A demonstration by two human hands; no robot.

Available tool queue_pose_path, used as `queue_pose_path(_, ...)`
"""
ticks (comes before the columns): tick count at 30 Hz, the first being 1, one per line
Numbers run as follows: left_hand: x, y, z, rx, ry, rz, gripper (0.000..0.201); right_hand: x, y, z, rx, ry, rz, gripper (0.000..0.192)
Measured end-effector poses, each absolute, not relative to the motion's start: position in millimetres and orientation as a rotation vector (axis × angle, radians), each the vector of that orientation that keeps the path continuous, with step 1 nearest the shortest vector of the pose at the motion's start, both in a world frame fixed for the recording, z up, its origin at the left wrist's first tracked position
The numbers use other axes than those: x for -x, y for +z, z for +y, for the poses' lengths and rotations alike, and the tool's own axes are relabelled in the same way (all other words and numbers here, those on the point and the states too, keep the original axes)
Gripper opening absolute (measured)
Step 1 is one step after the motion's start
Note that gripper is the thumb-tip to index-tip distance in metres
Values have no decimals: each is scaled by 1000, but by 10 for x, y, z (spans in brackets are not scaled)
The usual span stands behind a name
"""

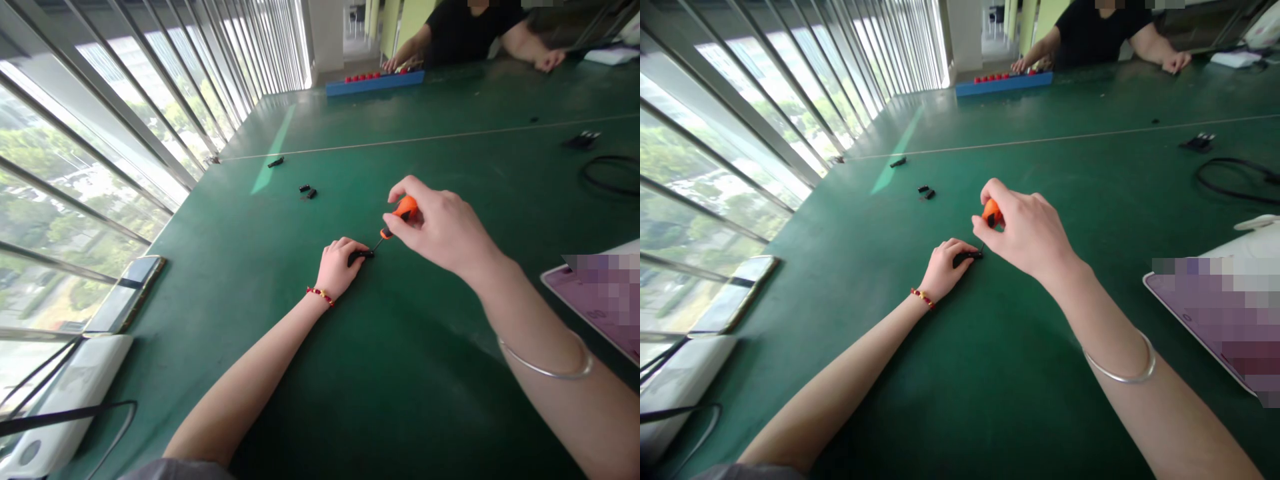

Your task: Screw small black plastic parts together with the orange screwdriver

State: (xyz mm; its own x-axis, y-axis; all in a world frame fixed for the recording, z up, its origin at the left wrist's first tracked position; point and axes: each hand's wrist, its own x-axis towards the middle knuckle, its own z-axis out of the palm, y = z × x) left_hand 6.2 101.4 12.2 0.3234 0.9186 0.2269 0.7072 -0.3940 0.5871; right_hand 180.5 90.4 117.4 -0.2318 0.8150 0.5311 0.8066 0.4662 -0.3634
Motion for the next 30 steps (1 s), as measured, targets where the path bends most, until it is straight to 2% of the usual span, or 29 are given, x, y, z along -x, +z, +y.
queue_pose_path(4, -64, 108, 1017, -2225, 773, 1435, 19, -1804, 1174, 878, 1354, 9, -2060, 19)
queue_pose_path(7, -66, 100, 1020, -2229, 782, 1431, 19, -1807, 1171, 880, 1396, 39, -2015, 12)
queue_pose_path(10, -65, 96, 1020, -2231, 783, 1429, 18, -1807, 1167, 887, 1414, 40, -1986, 24)
queue_pose_path(13, -65, 94, 1020, -2240, 787, 1424, 19, -1806, 1167, 883, 1409, 20, -2001, 18)
queue_pose_path(16, -67, 95, 1021, -2247, 786, 1423, 19, -1803, 1167, 874, 1406, 27, -2027, 23)
queue_pose_path(19, -69, 97, 1020, -2247, 782, 1424, 19, -1799, 1161, 872, 1411, 18, -2020, 13)
queue_pose_path(27, -72, 104, 1007, -2255, 754, 1444, 19, -1808, 1199, 834, 1470, 54, -2036, 29)
queue_pose_path(30, -75, 108, 1005, -2259, 747, 1446, 19, -1802, 1209, 819, 1478, 66, -2049, 27)
